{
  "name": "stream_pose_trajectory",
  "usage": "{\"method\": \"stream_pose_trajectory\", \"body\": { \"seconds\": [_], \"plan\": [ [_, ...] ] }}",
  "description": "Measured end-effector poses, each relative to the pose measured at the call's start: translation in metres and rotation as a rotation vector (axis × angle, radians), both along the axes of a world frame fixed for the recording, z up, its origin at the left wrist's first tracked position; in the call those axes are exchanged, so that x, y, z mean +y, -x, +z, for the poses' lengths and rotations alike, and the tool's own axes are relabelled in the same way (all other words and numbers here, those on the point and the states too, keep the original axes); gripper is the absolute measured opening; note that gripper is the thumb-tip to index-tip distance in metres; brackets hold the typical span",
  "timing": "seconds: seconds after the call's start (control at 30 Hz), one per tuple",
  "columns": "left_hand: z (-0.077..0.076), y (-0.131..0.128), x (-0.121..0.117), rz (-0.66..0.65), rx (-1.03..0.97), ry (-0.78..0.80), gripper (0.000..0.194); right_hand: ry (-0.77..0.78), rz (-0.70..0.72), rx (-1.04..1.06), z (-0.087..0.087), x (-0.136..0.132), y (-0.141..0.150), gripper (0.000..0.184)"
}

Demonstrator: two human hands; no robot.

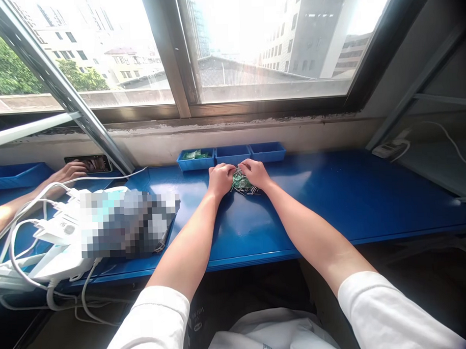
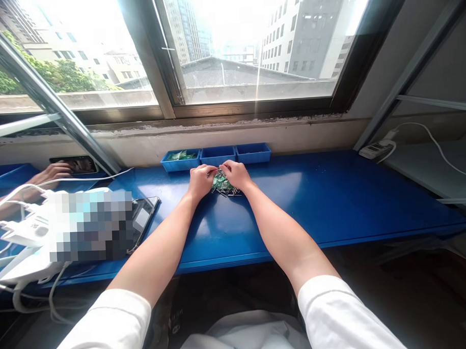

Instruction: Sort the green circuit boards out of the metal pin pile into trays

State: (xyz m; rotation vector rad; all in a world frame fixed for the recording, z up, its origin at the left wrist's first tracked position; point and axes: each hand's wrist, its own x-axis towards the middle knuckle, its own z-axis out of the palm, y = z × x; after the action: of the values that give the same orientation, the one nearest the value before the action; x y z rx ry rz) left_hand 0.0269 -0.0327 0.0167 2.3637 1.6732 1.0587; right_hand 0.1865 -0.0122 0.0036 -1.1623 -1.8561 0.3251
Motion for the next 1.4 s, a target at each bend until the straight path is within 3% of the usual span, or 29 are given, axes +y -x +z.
{"method": "stream_pose_trajectory", "body": {
  "seconds": [0.27, 0.47, 0.8, 1.07, 1.13, 1.23, 1.4],
  "plan": [
    [-0.004, 0.002, 0.004, -0.014, -0.049, -0.016, 0.026, 0.085, 0.144, 0.312, 0.007, -0.006, 0.001, 0.024],
    [-0.007, 0.005, 0.01, 0.072, -0.081, -0.033, 0.027, 0.111, 0.024, 0.379, 0.002, 0.003, -0.004, 0.024],
    [-0.006, 0.007, 0.009, 0.122, -0.072, 0.069, 0.028, 0.097, -0.388, 0.106, 0.006, 0.016, -0.033, 0.05],
    [-0.006, 0.009, 0.012, 0.152, -0.071, 0.095, 0.029, 0.133, -0.474, -0.118, -0.003, 0.027, -0.041, 0.071],
    [-0.007, 0.01, 0.014, 0.163, -0.066, 0.11, 0.03, 0.07, -0.479, -0.117, -0.005, 0.027, -0.038, 0.066],
    [-0.009, 0.012, 0.016, 0.16, -0.046, 0.131, 0.032, -0.026, -0.446, -0.084, -0.008, 0.025, -0.032, 0.043],
    [-0.017, 0.015, 0.02, 0.156, 0.007, 0.122, 0.035, -0.068, -0.231, -0.079, -0.01, 0.016, -0.018, 0.015]
  ]
}}
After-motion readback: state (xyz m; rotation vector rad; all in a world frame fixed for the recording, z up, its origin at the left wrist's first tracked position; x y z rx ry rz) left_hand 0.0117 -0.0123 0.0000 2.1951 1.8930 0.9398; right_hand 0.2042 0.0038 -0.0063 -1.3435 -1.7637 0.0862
